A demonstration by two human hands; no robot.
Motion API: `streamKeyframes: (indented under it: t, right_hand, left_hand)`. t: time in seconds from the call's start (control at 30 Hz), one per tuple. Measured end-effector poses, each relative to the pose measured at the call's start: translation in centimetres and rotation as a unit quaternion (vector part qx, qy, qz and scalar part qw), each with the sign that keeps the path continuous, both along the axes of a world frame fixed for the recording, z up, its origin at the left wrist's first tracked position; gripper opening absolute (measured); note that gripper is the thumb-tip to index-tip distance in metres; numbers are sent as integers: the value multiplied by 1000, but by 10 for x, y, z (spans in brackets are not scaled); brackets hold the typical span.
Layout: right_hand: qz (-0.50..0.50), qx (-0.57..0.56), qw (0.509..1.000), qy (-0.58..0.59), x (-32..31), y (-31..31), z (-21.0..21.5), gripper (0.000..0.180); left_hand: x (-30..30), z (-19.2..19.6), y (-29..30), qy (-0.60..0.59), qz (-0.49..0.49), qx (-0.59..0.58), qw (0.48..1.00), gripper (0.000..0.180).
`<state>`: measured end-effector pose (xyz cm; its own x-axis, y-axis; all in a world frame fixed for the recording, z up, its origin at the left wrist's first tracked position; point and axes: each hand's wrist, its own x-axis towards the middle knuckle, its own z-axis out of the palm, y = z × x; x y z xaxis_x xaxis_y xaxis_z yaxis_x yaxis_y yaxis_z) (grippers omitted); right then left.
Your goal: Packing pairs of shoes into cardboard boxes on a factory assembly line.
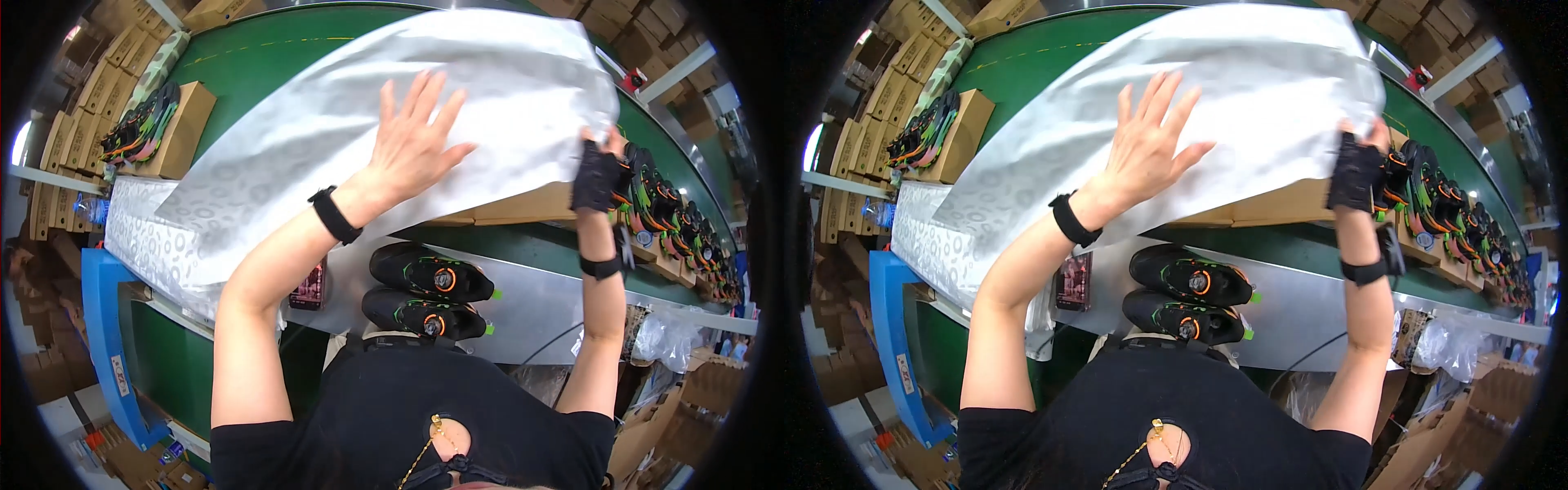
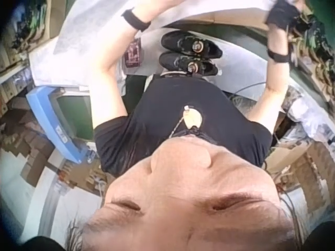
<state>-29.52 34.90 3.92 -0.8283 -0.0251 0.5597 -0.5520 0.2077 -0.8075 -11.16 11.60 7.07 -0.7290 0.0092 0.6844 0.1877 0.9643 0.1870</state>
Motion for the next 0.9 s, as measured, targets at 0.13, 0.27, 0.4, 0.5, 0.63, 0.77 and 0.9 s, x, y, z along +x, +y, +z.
streamKeyframes:
  t: [0.13,0.27,0.4,0.5,0.63,0.77,0.9]
  right_hand:
    - [-158,22,986,56,-24,67,28,45]
    - [-213,73,969,103,-21,100,26,48]
    - [-293,160,934,128,-30,135,12,47]
    - [-299,87,948,68,-16,125,20,49]
    - [-369,410,820,155,-30,155,21,63]
    - [-372,478,730,316,0,91,59,60]
    - [-47,465,822,326,26,-4,49,54]
  left_hand:
    - [22,-81,-46,-142,75,-69,985,60]
    - [45,-109,-89,-156,172,-128,964,71]
    - [63,-106,-129,-79,303,-105,944,88]
    - [84,-109,-162,-142,492,-32,859,99]
    - [107,-138,-218,-223,322,471,791,89]
    - [98,-130,-193,-281,193,687,642,50]
    - [108,-137,-209,-231,198,621,722,38]
